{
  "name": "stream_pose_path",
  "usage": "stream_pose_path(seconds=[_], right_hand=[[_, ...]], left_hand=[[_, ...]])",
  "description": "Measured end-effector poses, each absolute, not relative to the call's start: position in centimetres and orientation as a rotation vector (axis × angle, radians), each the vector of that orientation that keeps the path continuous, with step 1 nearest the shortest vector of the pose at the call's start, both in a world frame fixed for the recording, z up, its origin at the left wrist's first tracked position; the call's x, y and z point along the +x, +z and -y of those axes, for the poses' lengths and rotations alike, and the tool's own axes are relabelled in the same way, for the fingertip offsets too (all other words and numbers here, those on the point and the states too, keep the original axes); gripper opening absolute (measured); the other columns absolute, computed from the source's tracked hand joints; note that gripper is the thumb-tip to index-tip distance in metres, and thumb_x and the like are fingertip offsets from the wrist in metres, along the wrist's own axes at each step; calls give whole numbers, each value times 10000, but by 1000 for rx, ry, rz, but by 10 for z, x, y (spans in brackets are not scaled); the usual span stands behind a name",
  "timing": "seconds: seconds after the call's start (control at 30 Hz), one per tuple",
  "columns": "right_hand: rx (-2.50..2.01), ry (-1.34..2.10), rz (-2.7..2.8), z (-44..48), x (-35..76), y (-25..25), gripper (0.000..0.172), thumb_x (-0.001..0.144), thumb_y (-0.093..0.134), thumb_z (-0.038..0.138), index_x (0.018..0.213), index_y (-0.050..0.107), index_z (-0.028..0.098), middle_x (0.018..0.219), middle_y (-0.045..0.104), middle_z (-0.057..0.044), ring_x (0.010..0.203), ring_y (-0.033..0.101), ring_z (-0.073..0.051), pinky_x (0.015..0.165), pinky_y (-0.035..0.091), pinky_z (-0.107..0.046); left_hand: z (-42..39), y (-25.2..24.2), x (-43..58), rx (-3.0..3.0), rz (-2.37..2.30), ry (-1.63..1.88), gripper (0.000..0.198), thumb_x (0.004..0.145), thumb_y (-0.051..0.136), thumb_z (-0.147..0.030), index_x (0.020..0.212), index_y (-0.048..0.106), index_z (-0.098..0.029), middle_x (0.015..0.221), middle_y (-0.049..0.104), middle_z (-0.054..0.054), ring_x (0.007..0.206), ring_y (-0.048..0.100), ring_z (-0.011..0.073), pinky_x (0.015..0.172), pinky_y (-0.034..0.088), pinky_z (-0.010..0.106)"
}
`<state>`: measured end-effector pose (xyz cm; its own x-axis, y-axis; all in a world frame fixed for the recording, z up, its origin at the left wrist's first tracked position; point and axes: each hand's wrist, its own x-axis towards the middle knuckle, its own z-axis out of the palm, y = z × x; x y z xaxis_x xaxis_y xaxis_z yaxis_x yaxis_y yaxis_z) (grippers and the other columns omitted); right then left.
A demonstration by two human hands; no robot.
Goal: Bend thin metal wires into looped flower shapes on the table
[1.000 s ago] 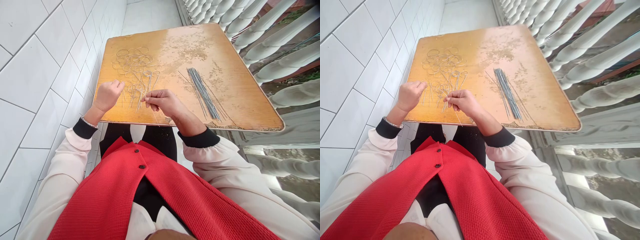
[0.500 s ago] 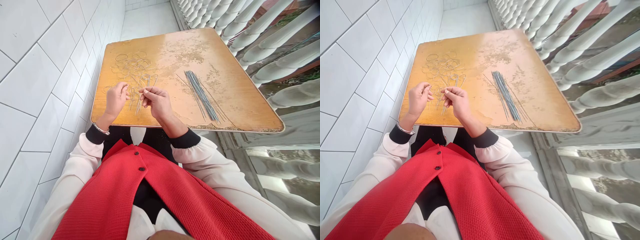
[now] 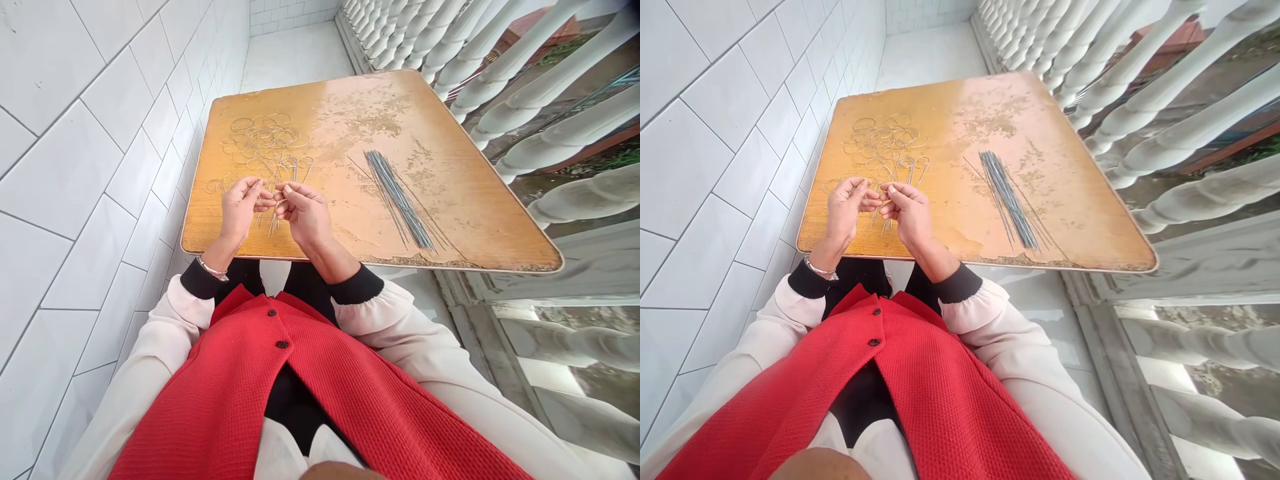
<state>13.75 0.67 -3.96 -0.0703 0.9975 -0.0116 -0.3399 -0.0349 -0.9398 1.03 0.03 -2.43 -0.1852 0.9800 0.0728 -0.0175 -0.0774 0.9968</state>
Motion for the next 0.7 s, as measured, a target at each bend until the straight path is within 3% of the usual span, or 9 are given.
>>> stream_pose_path(seconds=[0.13, 0.27, 0.37, 0.5, 0.7], right_hand=[[-971, 1460, 991, -8, 149, -41, 104, 808, 744, 277, 826, 721, 177, 757, 626, 15, 498, 514, -40, 486, 427, -186], [-1000, 1451, 1058, -7, 157, -38, 76, 783, 765, 245, 816, 760, 176, 734, 611, 7, 537, 511, -44, 488, 412, -177], [-993, 1436, 1086, -7, 156, -38, 69, 775, 776, 251, 795, 759, 187, 668, 582, 16, 550, 504, -61, 511, 437, -185], [-940, 1423, 1020, -7, 151, -41, 91, 770, 785, 263, 782, 729, 192, 656, 600, 21, 564, 533, -66, 567, 482, -193], [-908, 1370, 1008, -6, 145, -43, 136, 838, 761, 325, 819, 693, 210, 693, 601, 21, 587, 562, -71, 603, 504, -202]], left_hand=[[-1, -17, -12, 1398, -1345, 1373, 101, 908, 680, -232, 826, 726, -196, 806, 730, -10, 710, 646, 62, 658, 495, 170], [0, -8, -27, 1567, -1378, 1297, 130, 840, 739, -169, 711, 733, -187, 694, 668, -24, 619, 547, 53, 592, 450, 176], [2, -6, -23, 1418, -1293, 1222, 154, 881, 686, -164, 727, 703, -168, 658, 629, -27, 563, 549, 40, 551, 457, 162], [3, -10, -12, 1239, -1220, 1260, 166, 936, 630, -188, 773, 647, -164, 738, 655, -21, 618, 625, 44, 661, 549, 189], [3, -17, -5, 1141, -1160, 1338, 239, 1003, 532, -280, 785, 559, -184, 807, 682, -6, 689, 684, 67, 775, 588, 245]])
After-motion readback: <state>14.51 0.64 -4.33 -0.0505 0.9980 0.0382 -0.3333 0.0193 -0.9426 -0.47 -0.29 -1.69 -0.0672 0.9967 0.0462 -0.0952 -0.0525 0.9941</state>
